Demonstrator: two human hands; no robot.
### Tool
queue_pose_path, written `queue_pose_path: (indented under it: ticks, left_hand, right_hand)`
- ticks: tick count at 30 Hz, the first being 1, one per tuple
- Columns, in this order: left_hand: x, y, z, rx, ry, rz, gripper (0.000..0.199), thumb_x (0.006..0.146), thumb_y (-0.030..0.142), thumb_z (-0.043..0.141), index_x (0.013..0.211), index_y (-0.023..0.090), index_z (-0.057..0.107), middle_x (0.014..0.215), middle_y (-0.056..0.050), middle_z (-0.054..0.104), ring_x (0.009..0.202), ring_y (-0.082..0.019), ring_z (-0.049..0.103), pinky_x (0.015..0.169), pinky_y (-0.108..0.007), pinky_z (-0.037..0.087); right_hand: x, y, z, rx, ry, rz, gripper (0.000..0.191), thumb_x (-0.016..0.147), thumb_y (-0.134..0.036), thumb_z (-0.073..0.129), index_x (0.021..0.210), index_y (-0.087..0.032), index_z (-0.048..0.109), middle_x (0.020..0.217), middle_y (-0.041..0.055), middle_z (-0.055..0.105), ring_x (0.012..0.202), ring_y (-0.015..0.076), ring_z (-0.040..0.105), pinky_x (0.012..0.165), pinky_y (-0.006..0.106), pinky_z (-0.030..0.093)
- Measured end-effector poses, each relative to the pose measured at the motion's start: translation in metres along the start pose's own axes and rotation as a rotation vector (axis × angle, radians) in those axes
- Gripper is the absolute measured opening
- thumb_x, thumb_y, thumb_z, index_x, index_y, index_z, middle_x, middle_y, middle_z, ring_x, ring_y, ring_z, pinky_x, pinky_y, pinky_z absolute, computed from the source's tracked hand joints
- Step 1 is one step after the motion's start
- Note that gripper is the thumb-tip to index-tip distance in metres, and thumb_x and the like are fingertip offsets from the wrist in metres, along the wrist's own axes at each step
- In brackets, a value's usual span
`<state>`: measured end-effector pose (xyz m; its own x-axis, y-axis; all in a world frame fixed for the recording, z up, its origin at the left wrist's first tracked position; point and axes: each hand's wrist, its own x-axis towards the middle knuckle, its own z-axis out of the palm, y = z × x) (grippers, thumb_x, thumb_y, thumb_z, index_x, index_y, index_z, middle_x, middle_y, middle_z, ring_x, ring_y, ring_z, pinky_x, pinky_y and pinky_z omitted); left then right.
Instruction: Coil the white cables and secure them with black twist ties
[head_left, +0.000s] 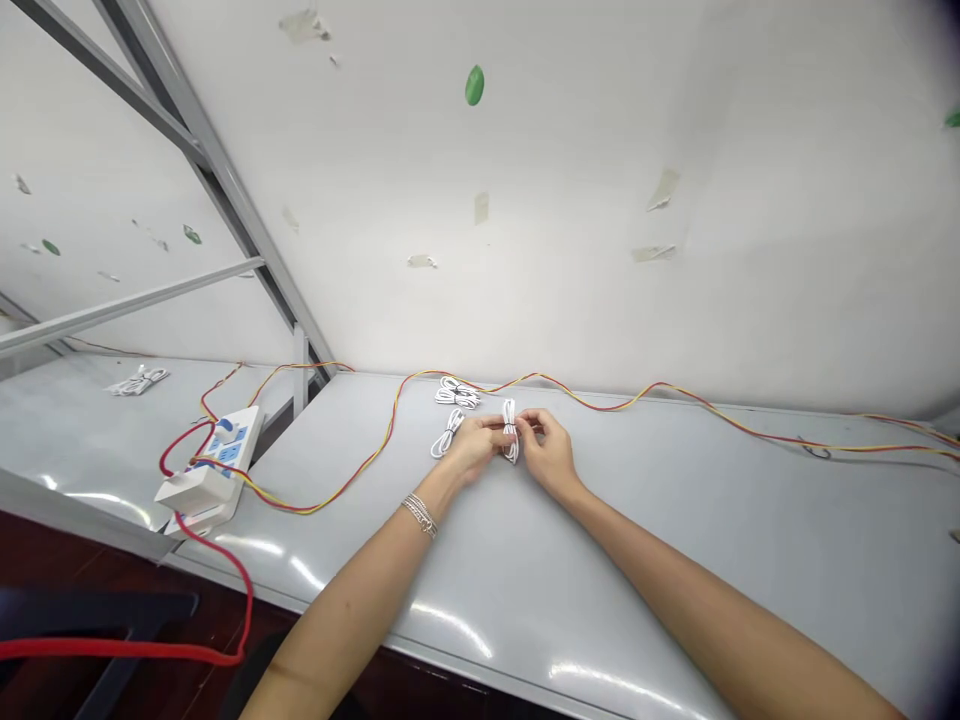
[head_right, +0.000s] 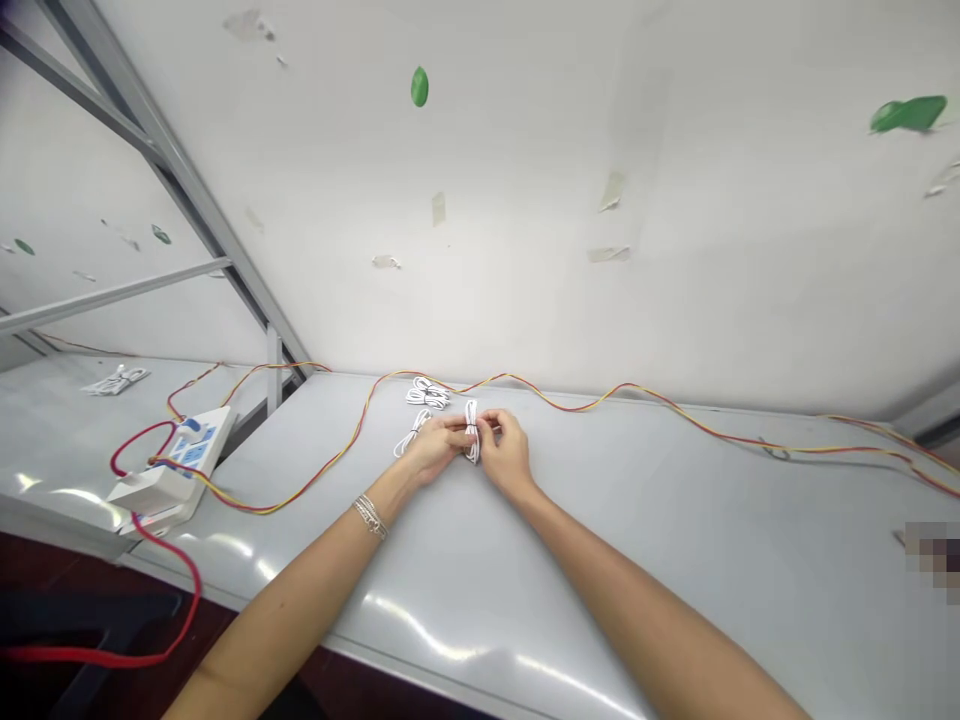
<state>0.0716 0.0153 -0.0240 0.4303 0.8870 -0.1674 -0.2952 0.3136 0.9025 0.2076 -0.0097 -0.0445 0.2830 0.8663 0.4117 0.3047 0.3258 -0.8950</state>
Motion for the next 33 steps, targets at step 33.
queue_pose_path:
  ticks: [33]
  left_hand:
    - [0.002, 0.005, -0.002, 0.203, 0.003, 0.176, 0.022, 0.073, 0.019, 0.078, 0.093, 0.011, 0.072, 0.083, -0.009, 0.073, 0.076, -0.018, 0.067, 0.075, -0.031, 0.052]
  right_hand:
    - [0.007, -0.006, -0.004, 0.424, -0.164, 0.344, 0.049, 0.062, -0.062, 0.081, 0.079, -0.020, 0.065, 0.062, 0.0023, 0.065, 0.058, 0.0166, 0.059, 0.060, 0.033, 0.051]
